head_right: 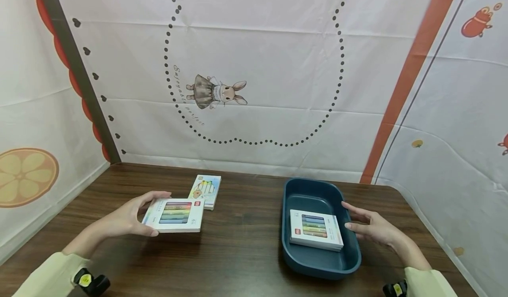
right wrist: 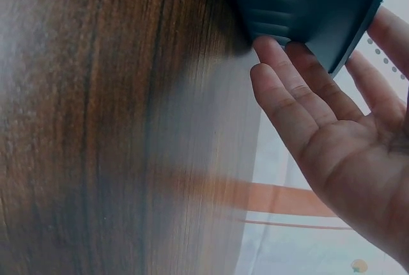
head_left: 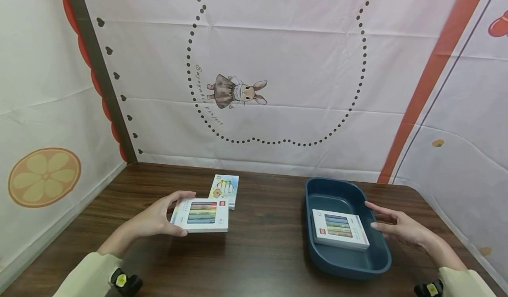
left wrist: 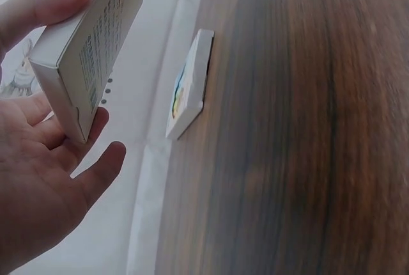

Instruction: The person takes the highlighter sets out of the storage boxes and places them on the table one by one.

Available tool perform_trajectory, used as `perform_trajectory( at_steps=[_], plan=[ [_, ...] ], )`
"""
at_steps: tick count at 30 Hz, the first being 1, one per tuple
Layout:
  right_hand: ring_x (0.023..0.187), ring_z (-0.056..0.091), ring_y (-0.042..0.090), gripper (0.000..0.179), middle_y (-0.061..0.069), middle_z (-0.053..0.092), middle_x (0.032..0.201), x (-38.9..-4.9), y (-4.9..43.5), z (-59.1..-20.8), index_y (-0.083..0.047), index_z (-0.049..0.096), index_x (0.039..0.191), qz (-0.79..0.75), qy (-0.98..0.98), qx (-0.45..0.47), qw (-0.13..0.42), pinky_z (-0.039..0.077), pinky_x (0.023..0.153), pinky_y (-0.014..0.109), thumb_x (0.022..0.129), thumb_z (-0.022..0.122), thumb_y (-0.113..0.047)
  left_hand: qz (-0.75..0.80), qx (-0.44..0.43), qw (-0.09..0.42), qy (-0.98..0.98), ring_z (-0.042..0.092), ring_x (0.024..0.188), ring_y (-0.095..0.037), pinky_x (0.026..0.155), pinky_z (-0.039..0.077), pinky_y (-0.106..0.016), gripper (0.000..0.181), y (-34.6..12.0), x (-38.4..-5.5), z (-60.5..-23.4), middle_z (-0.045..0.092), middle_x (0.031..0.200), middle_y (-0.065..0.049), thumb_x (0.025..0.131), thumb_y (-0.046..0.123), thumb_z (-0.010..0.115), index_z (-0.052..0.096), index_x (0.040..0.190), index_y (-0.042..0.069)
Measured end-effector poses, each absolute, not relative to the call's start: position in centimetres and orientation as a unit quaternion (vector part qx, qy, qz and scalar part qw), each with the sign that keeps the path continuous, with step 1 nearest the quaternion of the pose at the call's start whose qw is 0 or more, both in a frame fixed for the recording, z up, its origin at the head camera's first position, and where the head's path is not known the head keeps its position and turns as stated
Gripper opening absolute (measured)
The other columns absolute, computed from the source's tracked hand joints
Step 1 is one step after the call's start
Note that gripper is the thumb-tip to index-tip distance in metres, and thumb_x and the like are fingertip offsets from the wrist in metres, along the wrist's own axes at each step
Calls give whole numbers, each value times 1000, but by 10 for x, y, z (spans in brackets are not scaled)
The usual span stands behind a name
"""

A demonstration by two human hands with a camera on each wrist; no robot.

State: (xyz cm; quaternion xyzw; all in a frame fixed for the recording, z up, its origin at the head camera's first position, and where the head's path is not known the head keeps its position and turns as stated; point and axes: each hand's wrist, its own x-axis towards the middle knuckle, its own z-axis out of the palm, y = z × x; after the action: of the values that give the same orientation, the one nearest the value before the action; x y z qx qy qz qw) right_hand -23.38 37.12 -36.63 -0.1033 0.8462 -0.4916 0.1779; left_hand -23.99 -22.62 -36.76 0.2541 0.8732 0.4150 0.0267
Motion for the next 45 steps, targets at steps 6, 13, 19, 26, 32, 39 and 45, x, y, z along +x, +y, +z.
perform_trajectory(
  at_steps=[6, 13, 19, 26, 32, 39, 45],
  plan=[
    [113, 45, 47, 63, 44, 12, 136, -234, 371, -366, -12, 21, 144, -490, 847, -102, 177, 48, 80, 47, 92, 54, -20, 421, 251, 44, 871, 45, 103, -30, 82, 34, -41, 84, -234, -239, -371, 47, 125, -17, 61, 22, 82, 39, 131, 2],
    [115, 42, 48, 64, 44, 10, 137, -233, 370, -366, -12, 20, 145, -492, 845, -100, 182, 48, 81, 48, 92, 54, -20, 418, 247, 65, 872, 44, 102, -29, 81, 34, -38, 83, -242, -238, -374, 47, 123, -16, 61, 21, 81, 39, 130, 1],
    [113, 46, 44, 64, 44, 10, 136, -234, 370, -365, -12, 20, 145, -497, 843, -99, 182, 48, 81, 48, 92, 54, -20, 426, 241, 80, 868, 44, 101, -27, 80, 35, -34, 82, -247, -239, -376, 46, 123, -16, 61, 19, 81, 39, 130, 2],
    [113, 45, 46, 63, 44, 11, 136, -233, 371, -366, -11, 20, 144, -495, 845, -98, 178, 48, 80, 48, 92, 54, -19, 415, 247, 83, 872, 43, 104, -27, 84, 33, -37, 82, -250, -240, -379, 45, 127, -17, 60, 20, 82, 41, 128, 1],
    [113, 45, 48, 64, 43, 12, 137, -232, 370, -367, -13, 21, 145, -491, 849, -94, 172, 48, 80, 48, 91, 55, -20, 409, 257, 86, 872, 44, 104, -25, 84, 34, -29, 81, -254, -239, -380, 46, 127, -17, 60, 20, 81, 41, 128, 0],
    [112, 47, 45, 63, 44, 12, 136, -233, 371, -366, -12, 22, 144, -493, 847, -97, 174, 48, 80, 47, 91, 55, -20, 400, 256, 93, 875, 45, 102, -24, 83, 34, -32, 82, -257, -241, -383, 47, 124, -14, 60, 19, 81, 41, 128, -1],
    [112, 48, 43, 63, 44, 11, 136, -233, 371, -366, -13, 22, 144, -497, 843, -99, 178, 48, 80, 47, 91, 54, -19, 390, 253, 105, 879, 46, 100, -24, 83, 33, -34, 82, -260, -243, -384, 47, 124, -15, 59, 19, 81, 41, 128, 1]
  ],
)
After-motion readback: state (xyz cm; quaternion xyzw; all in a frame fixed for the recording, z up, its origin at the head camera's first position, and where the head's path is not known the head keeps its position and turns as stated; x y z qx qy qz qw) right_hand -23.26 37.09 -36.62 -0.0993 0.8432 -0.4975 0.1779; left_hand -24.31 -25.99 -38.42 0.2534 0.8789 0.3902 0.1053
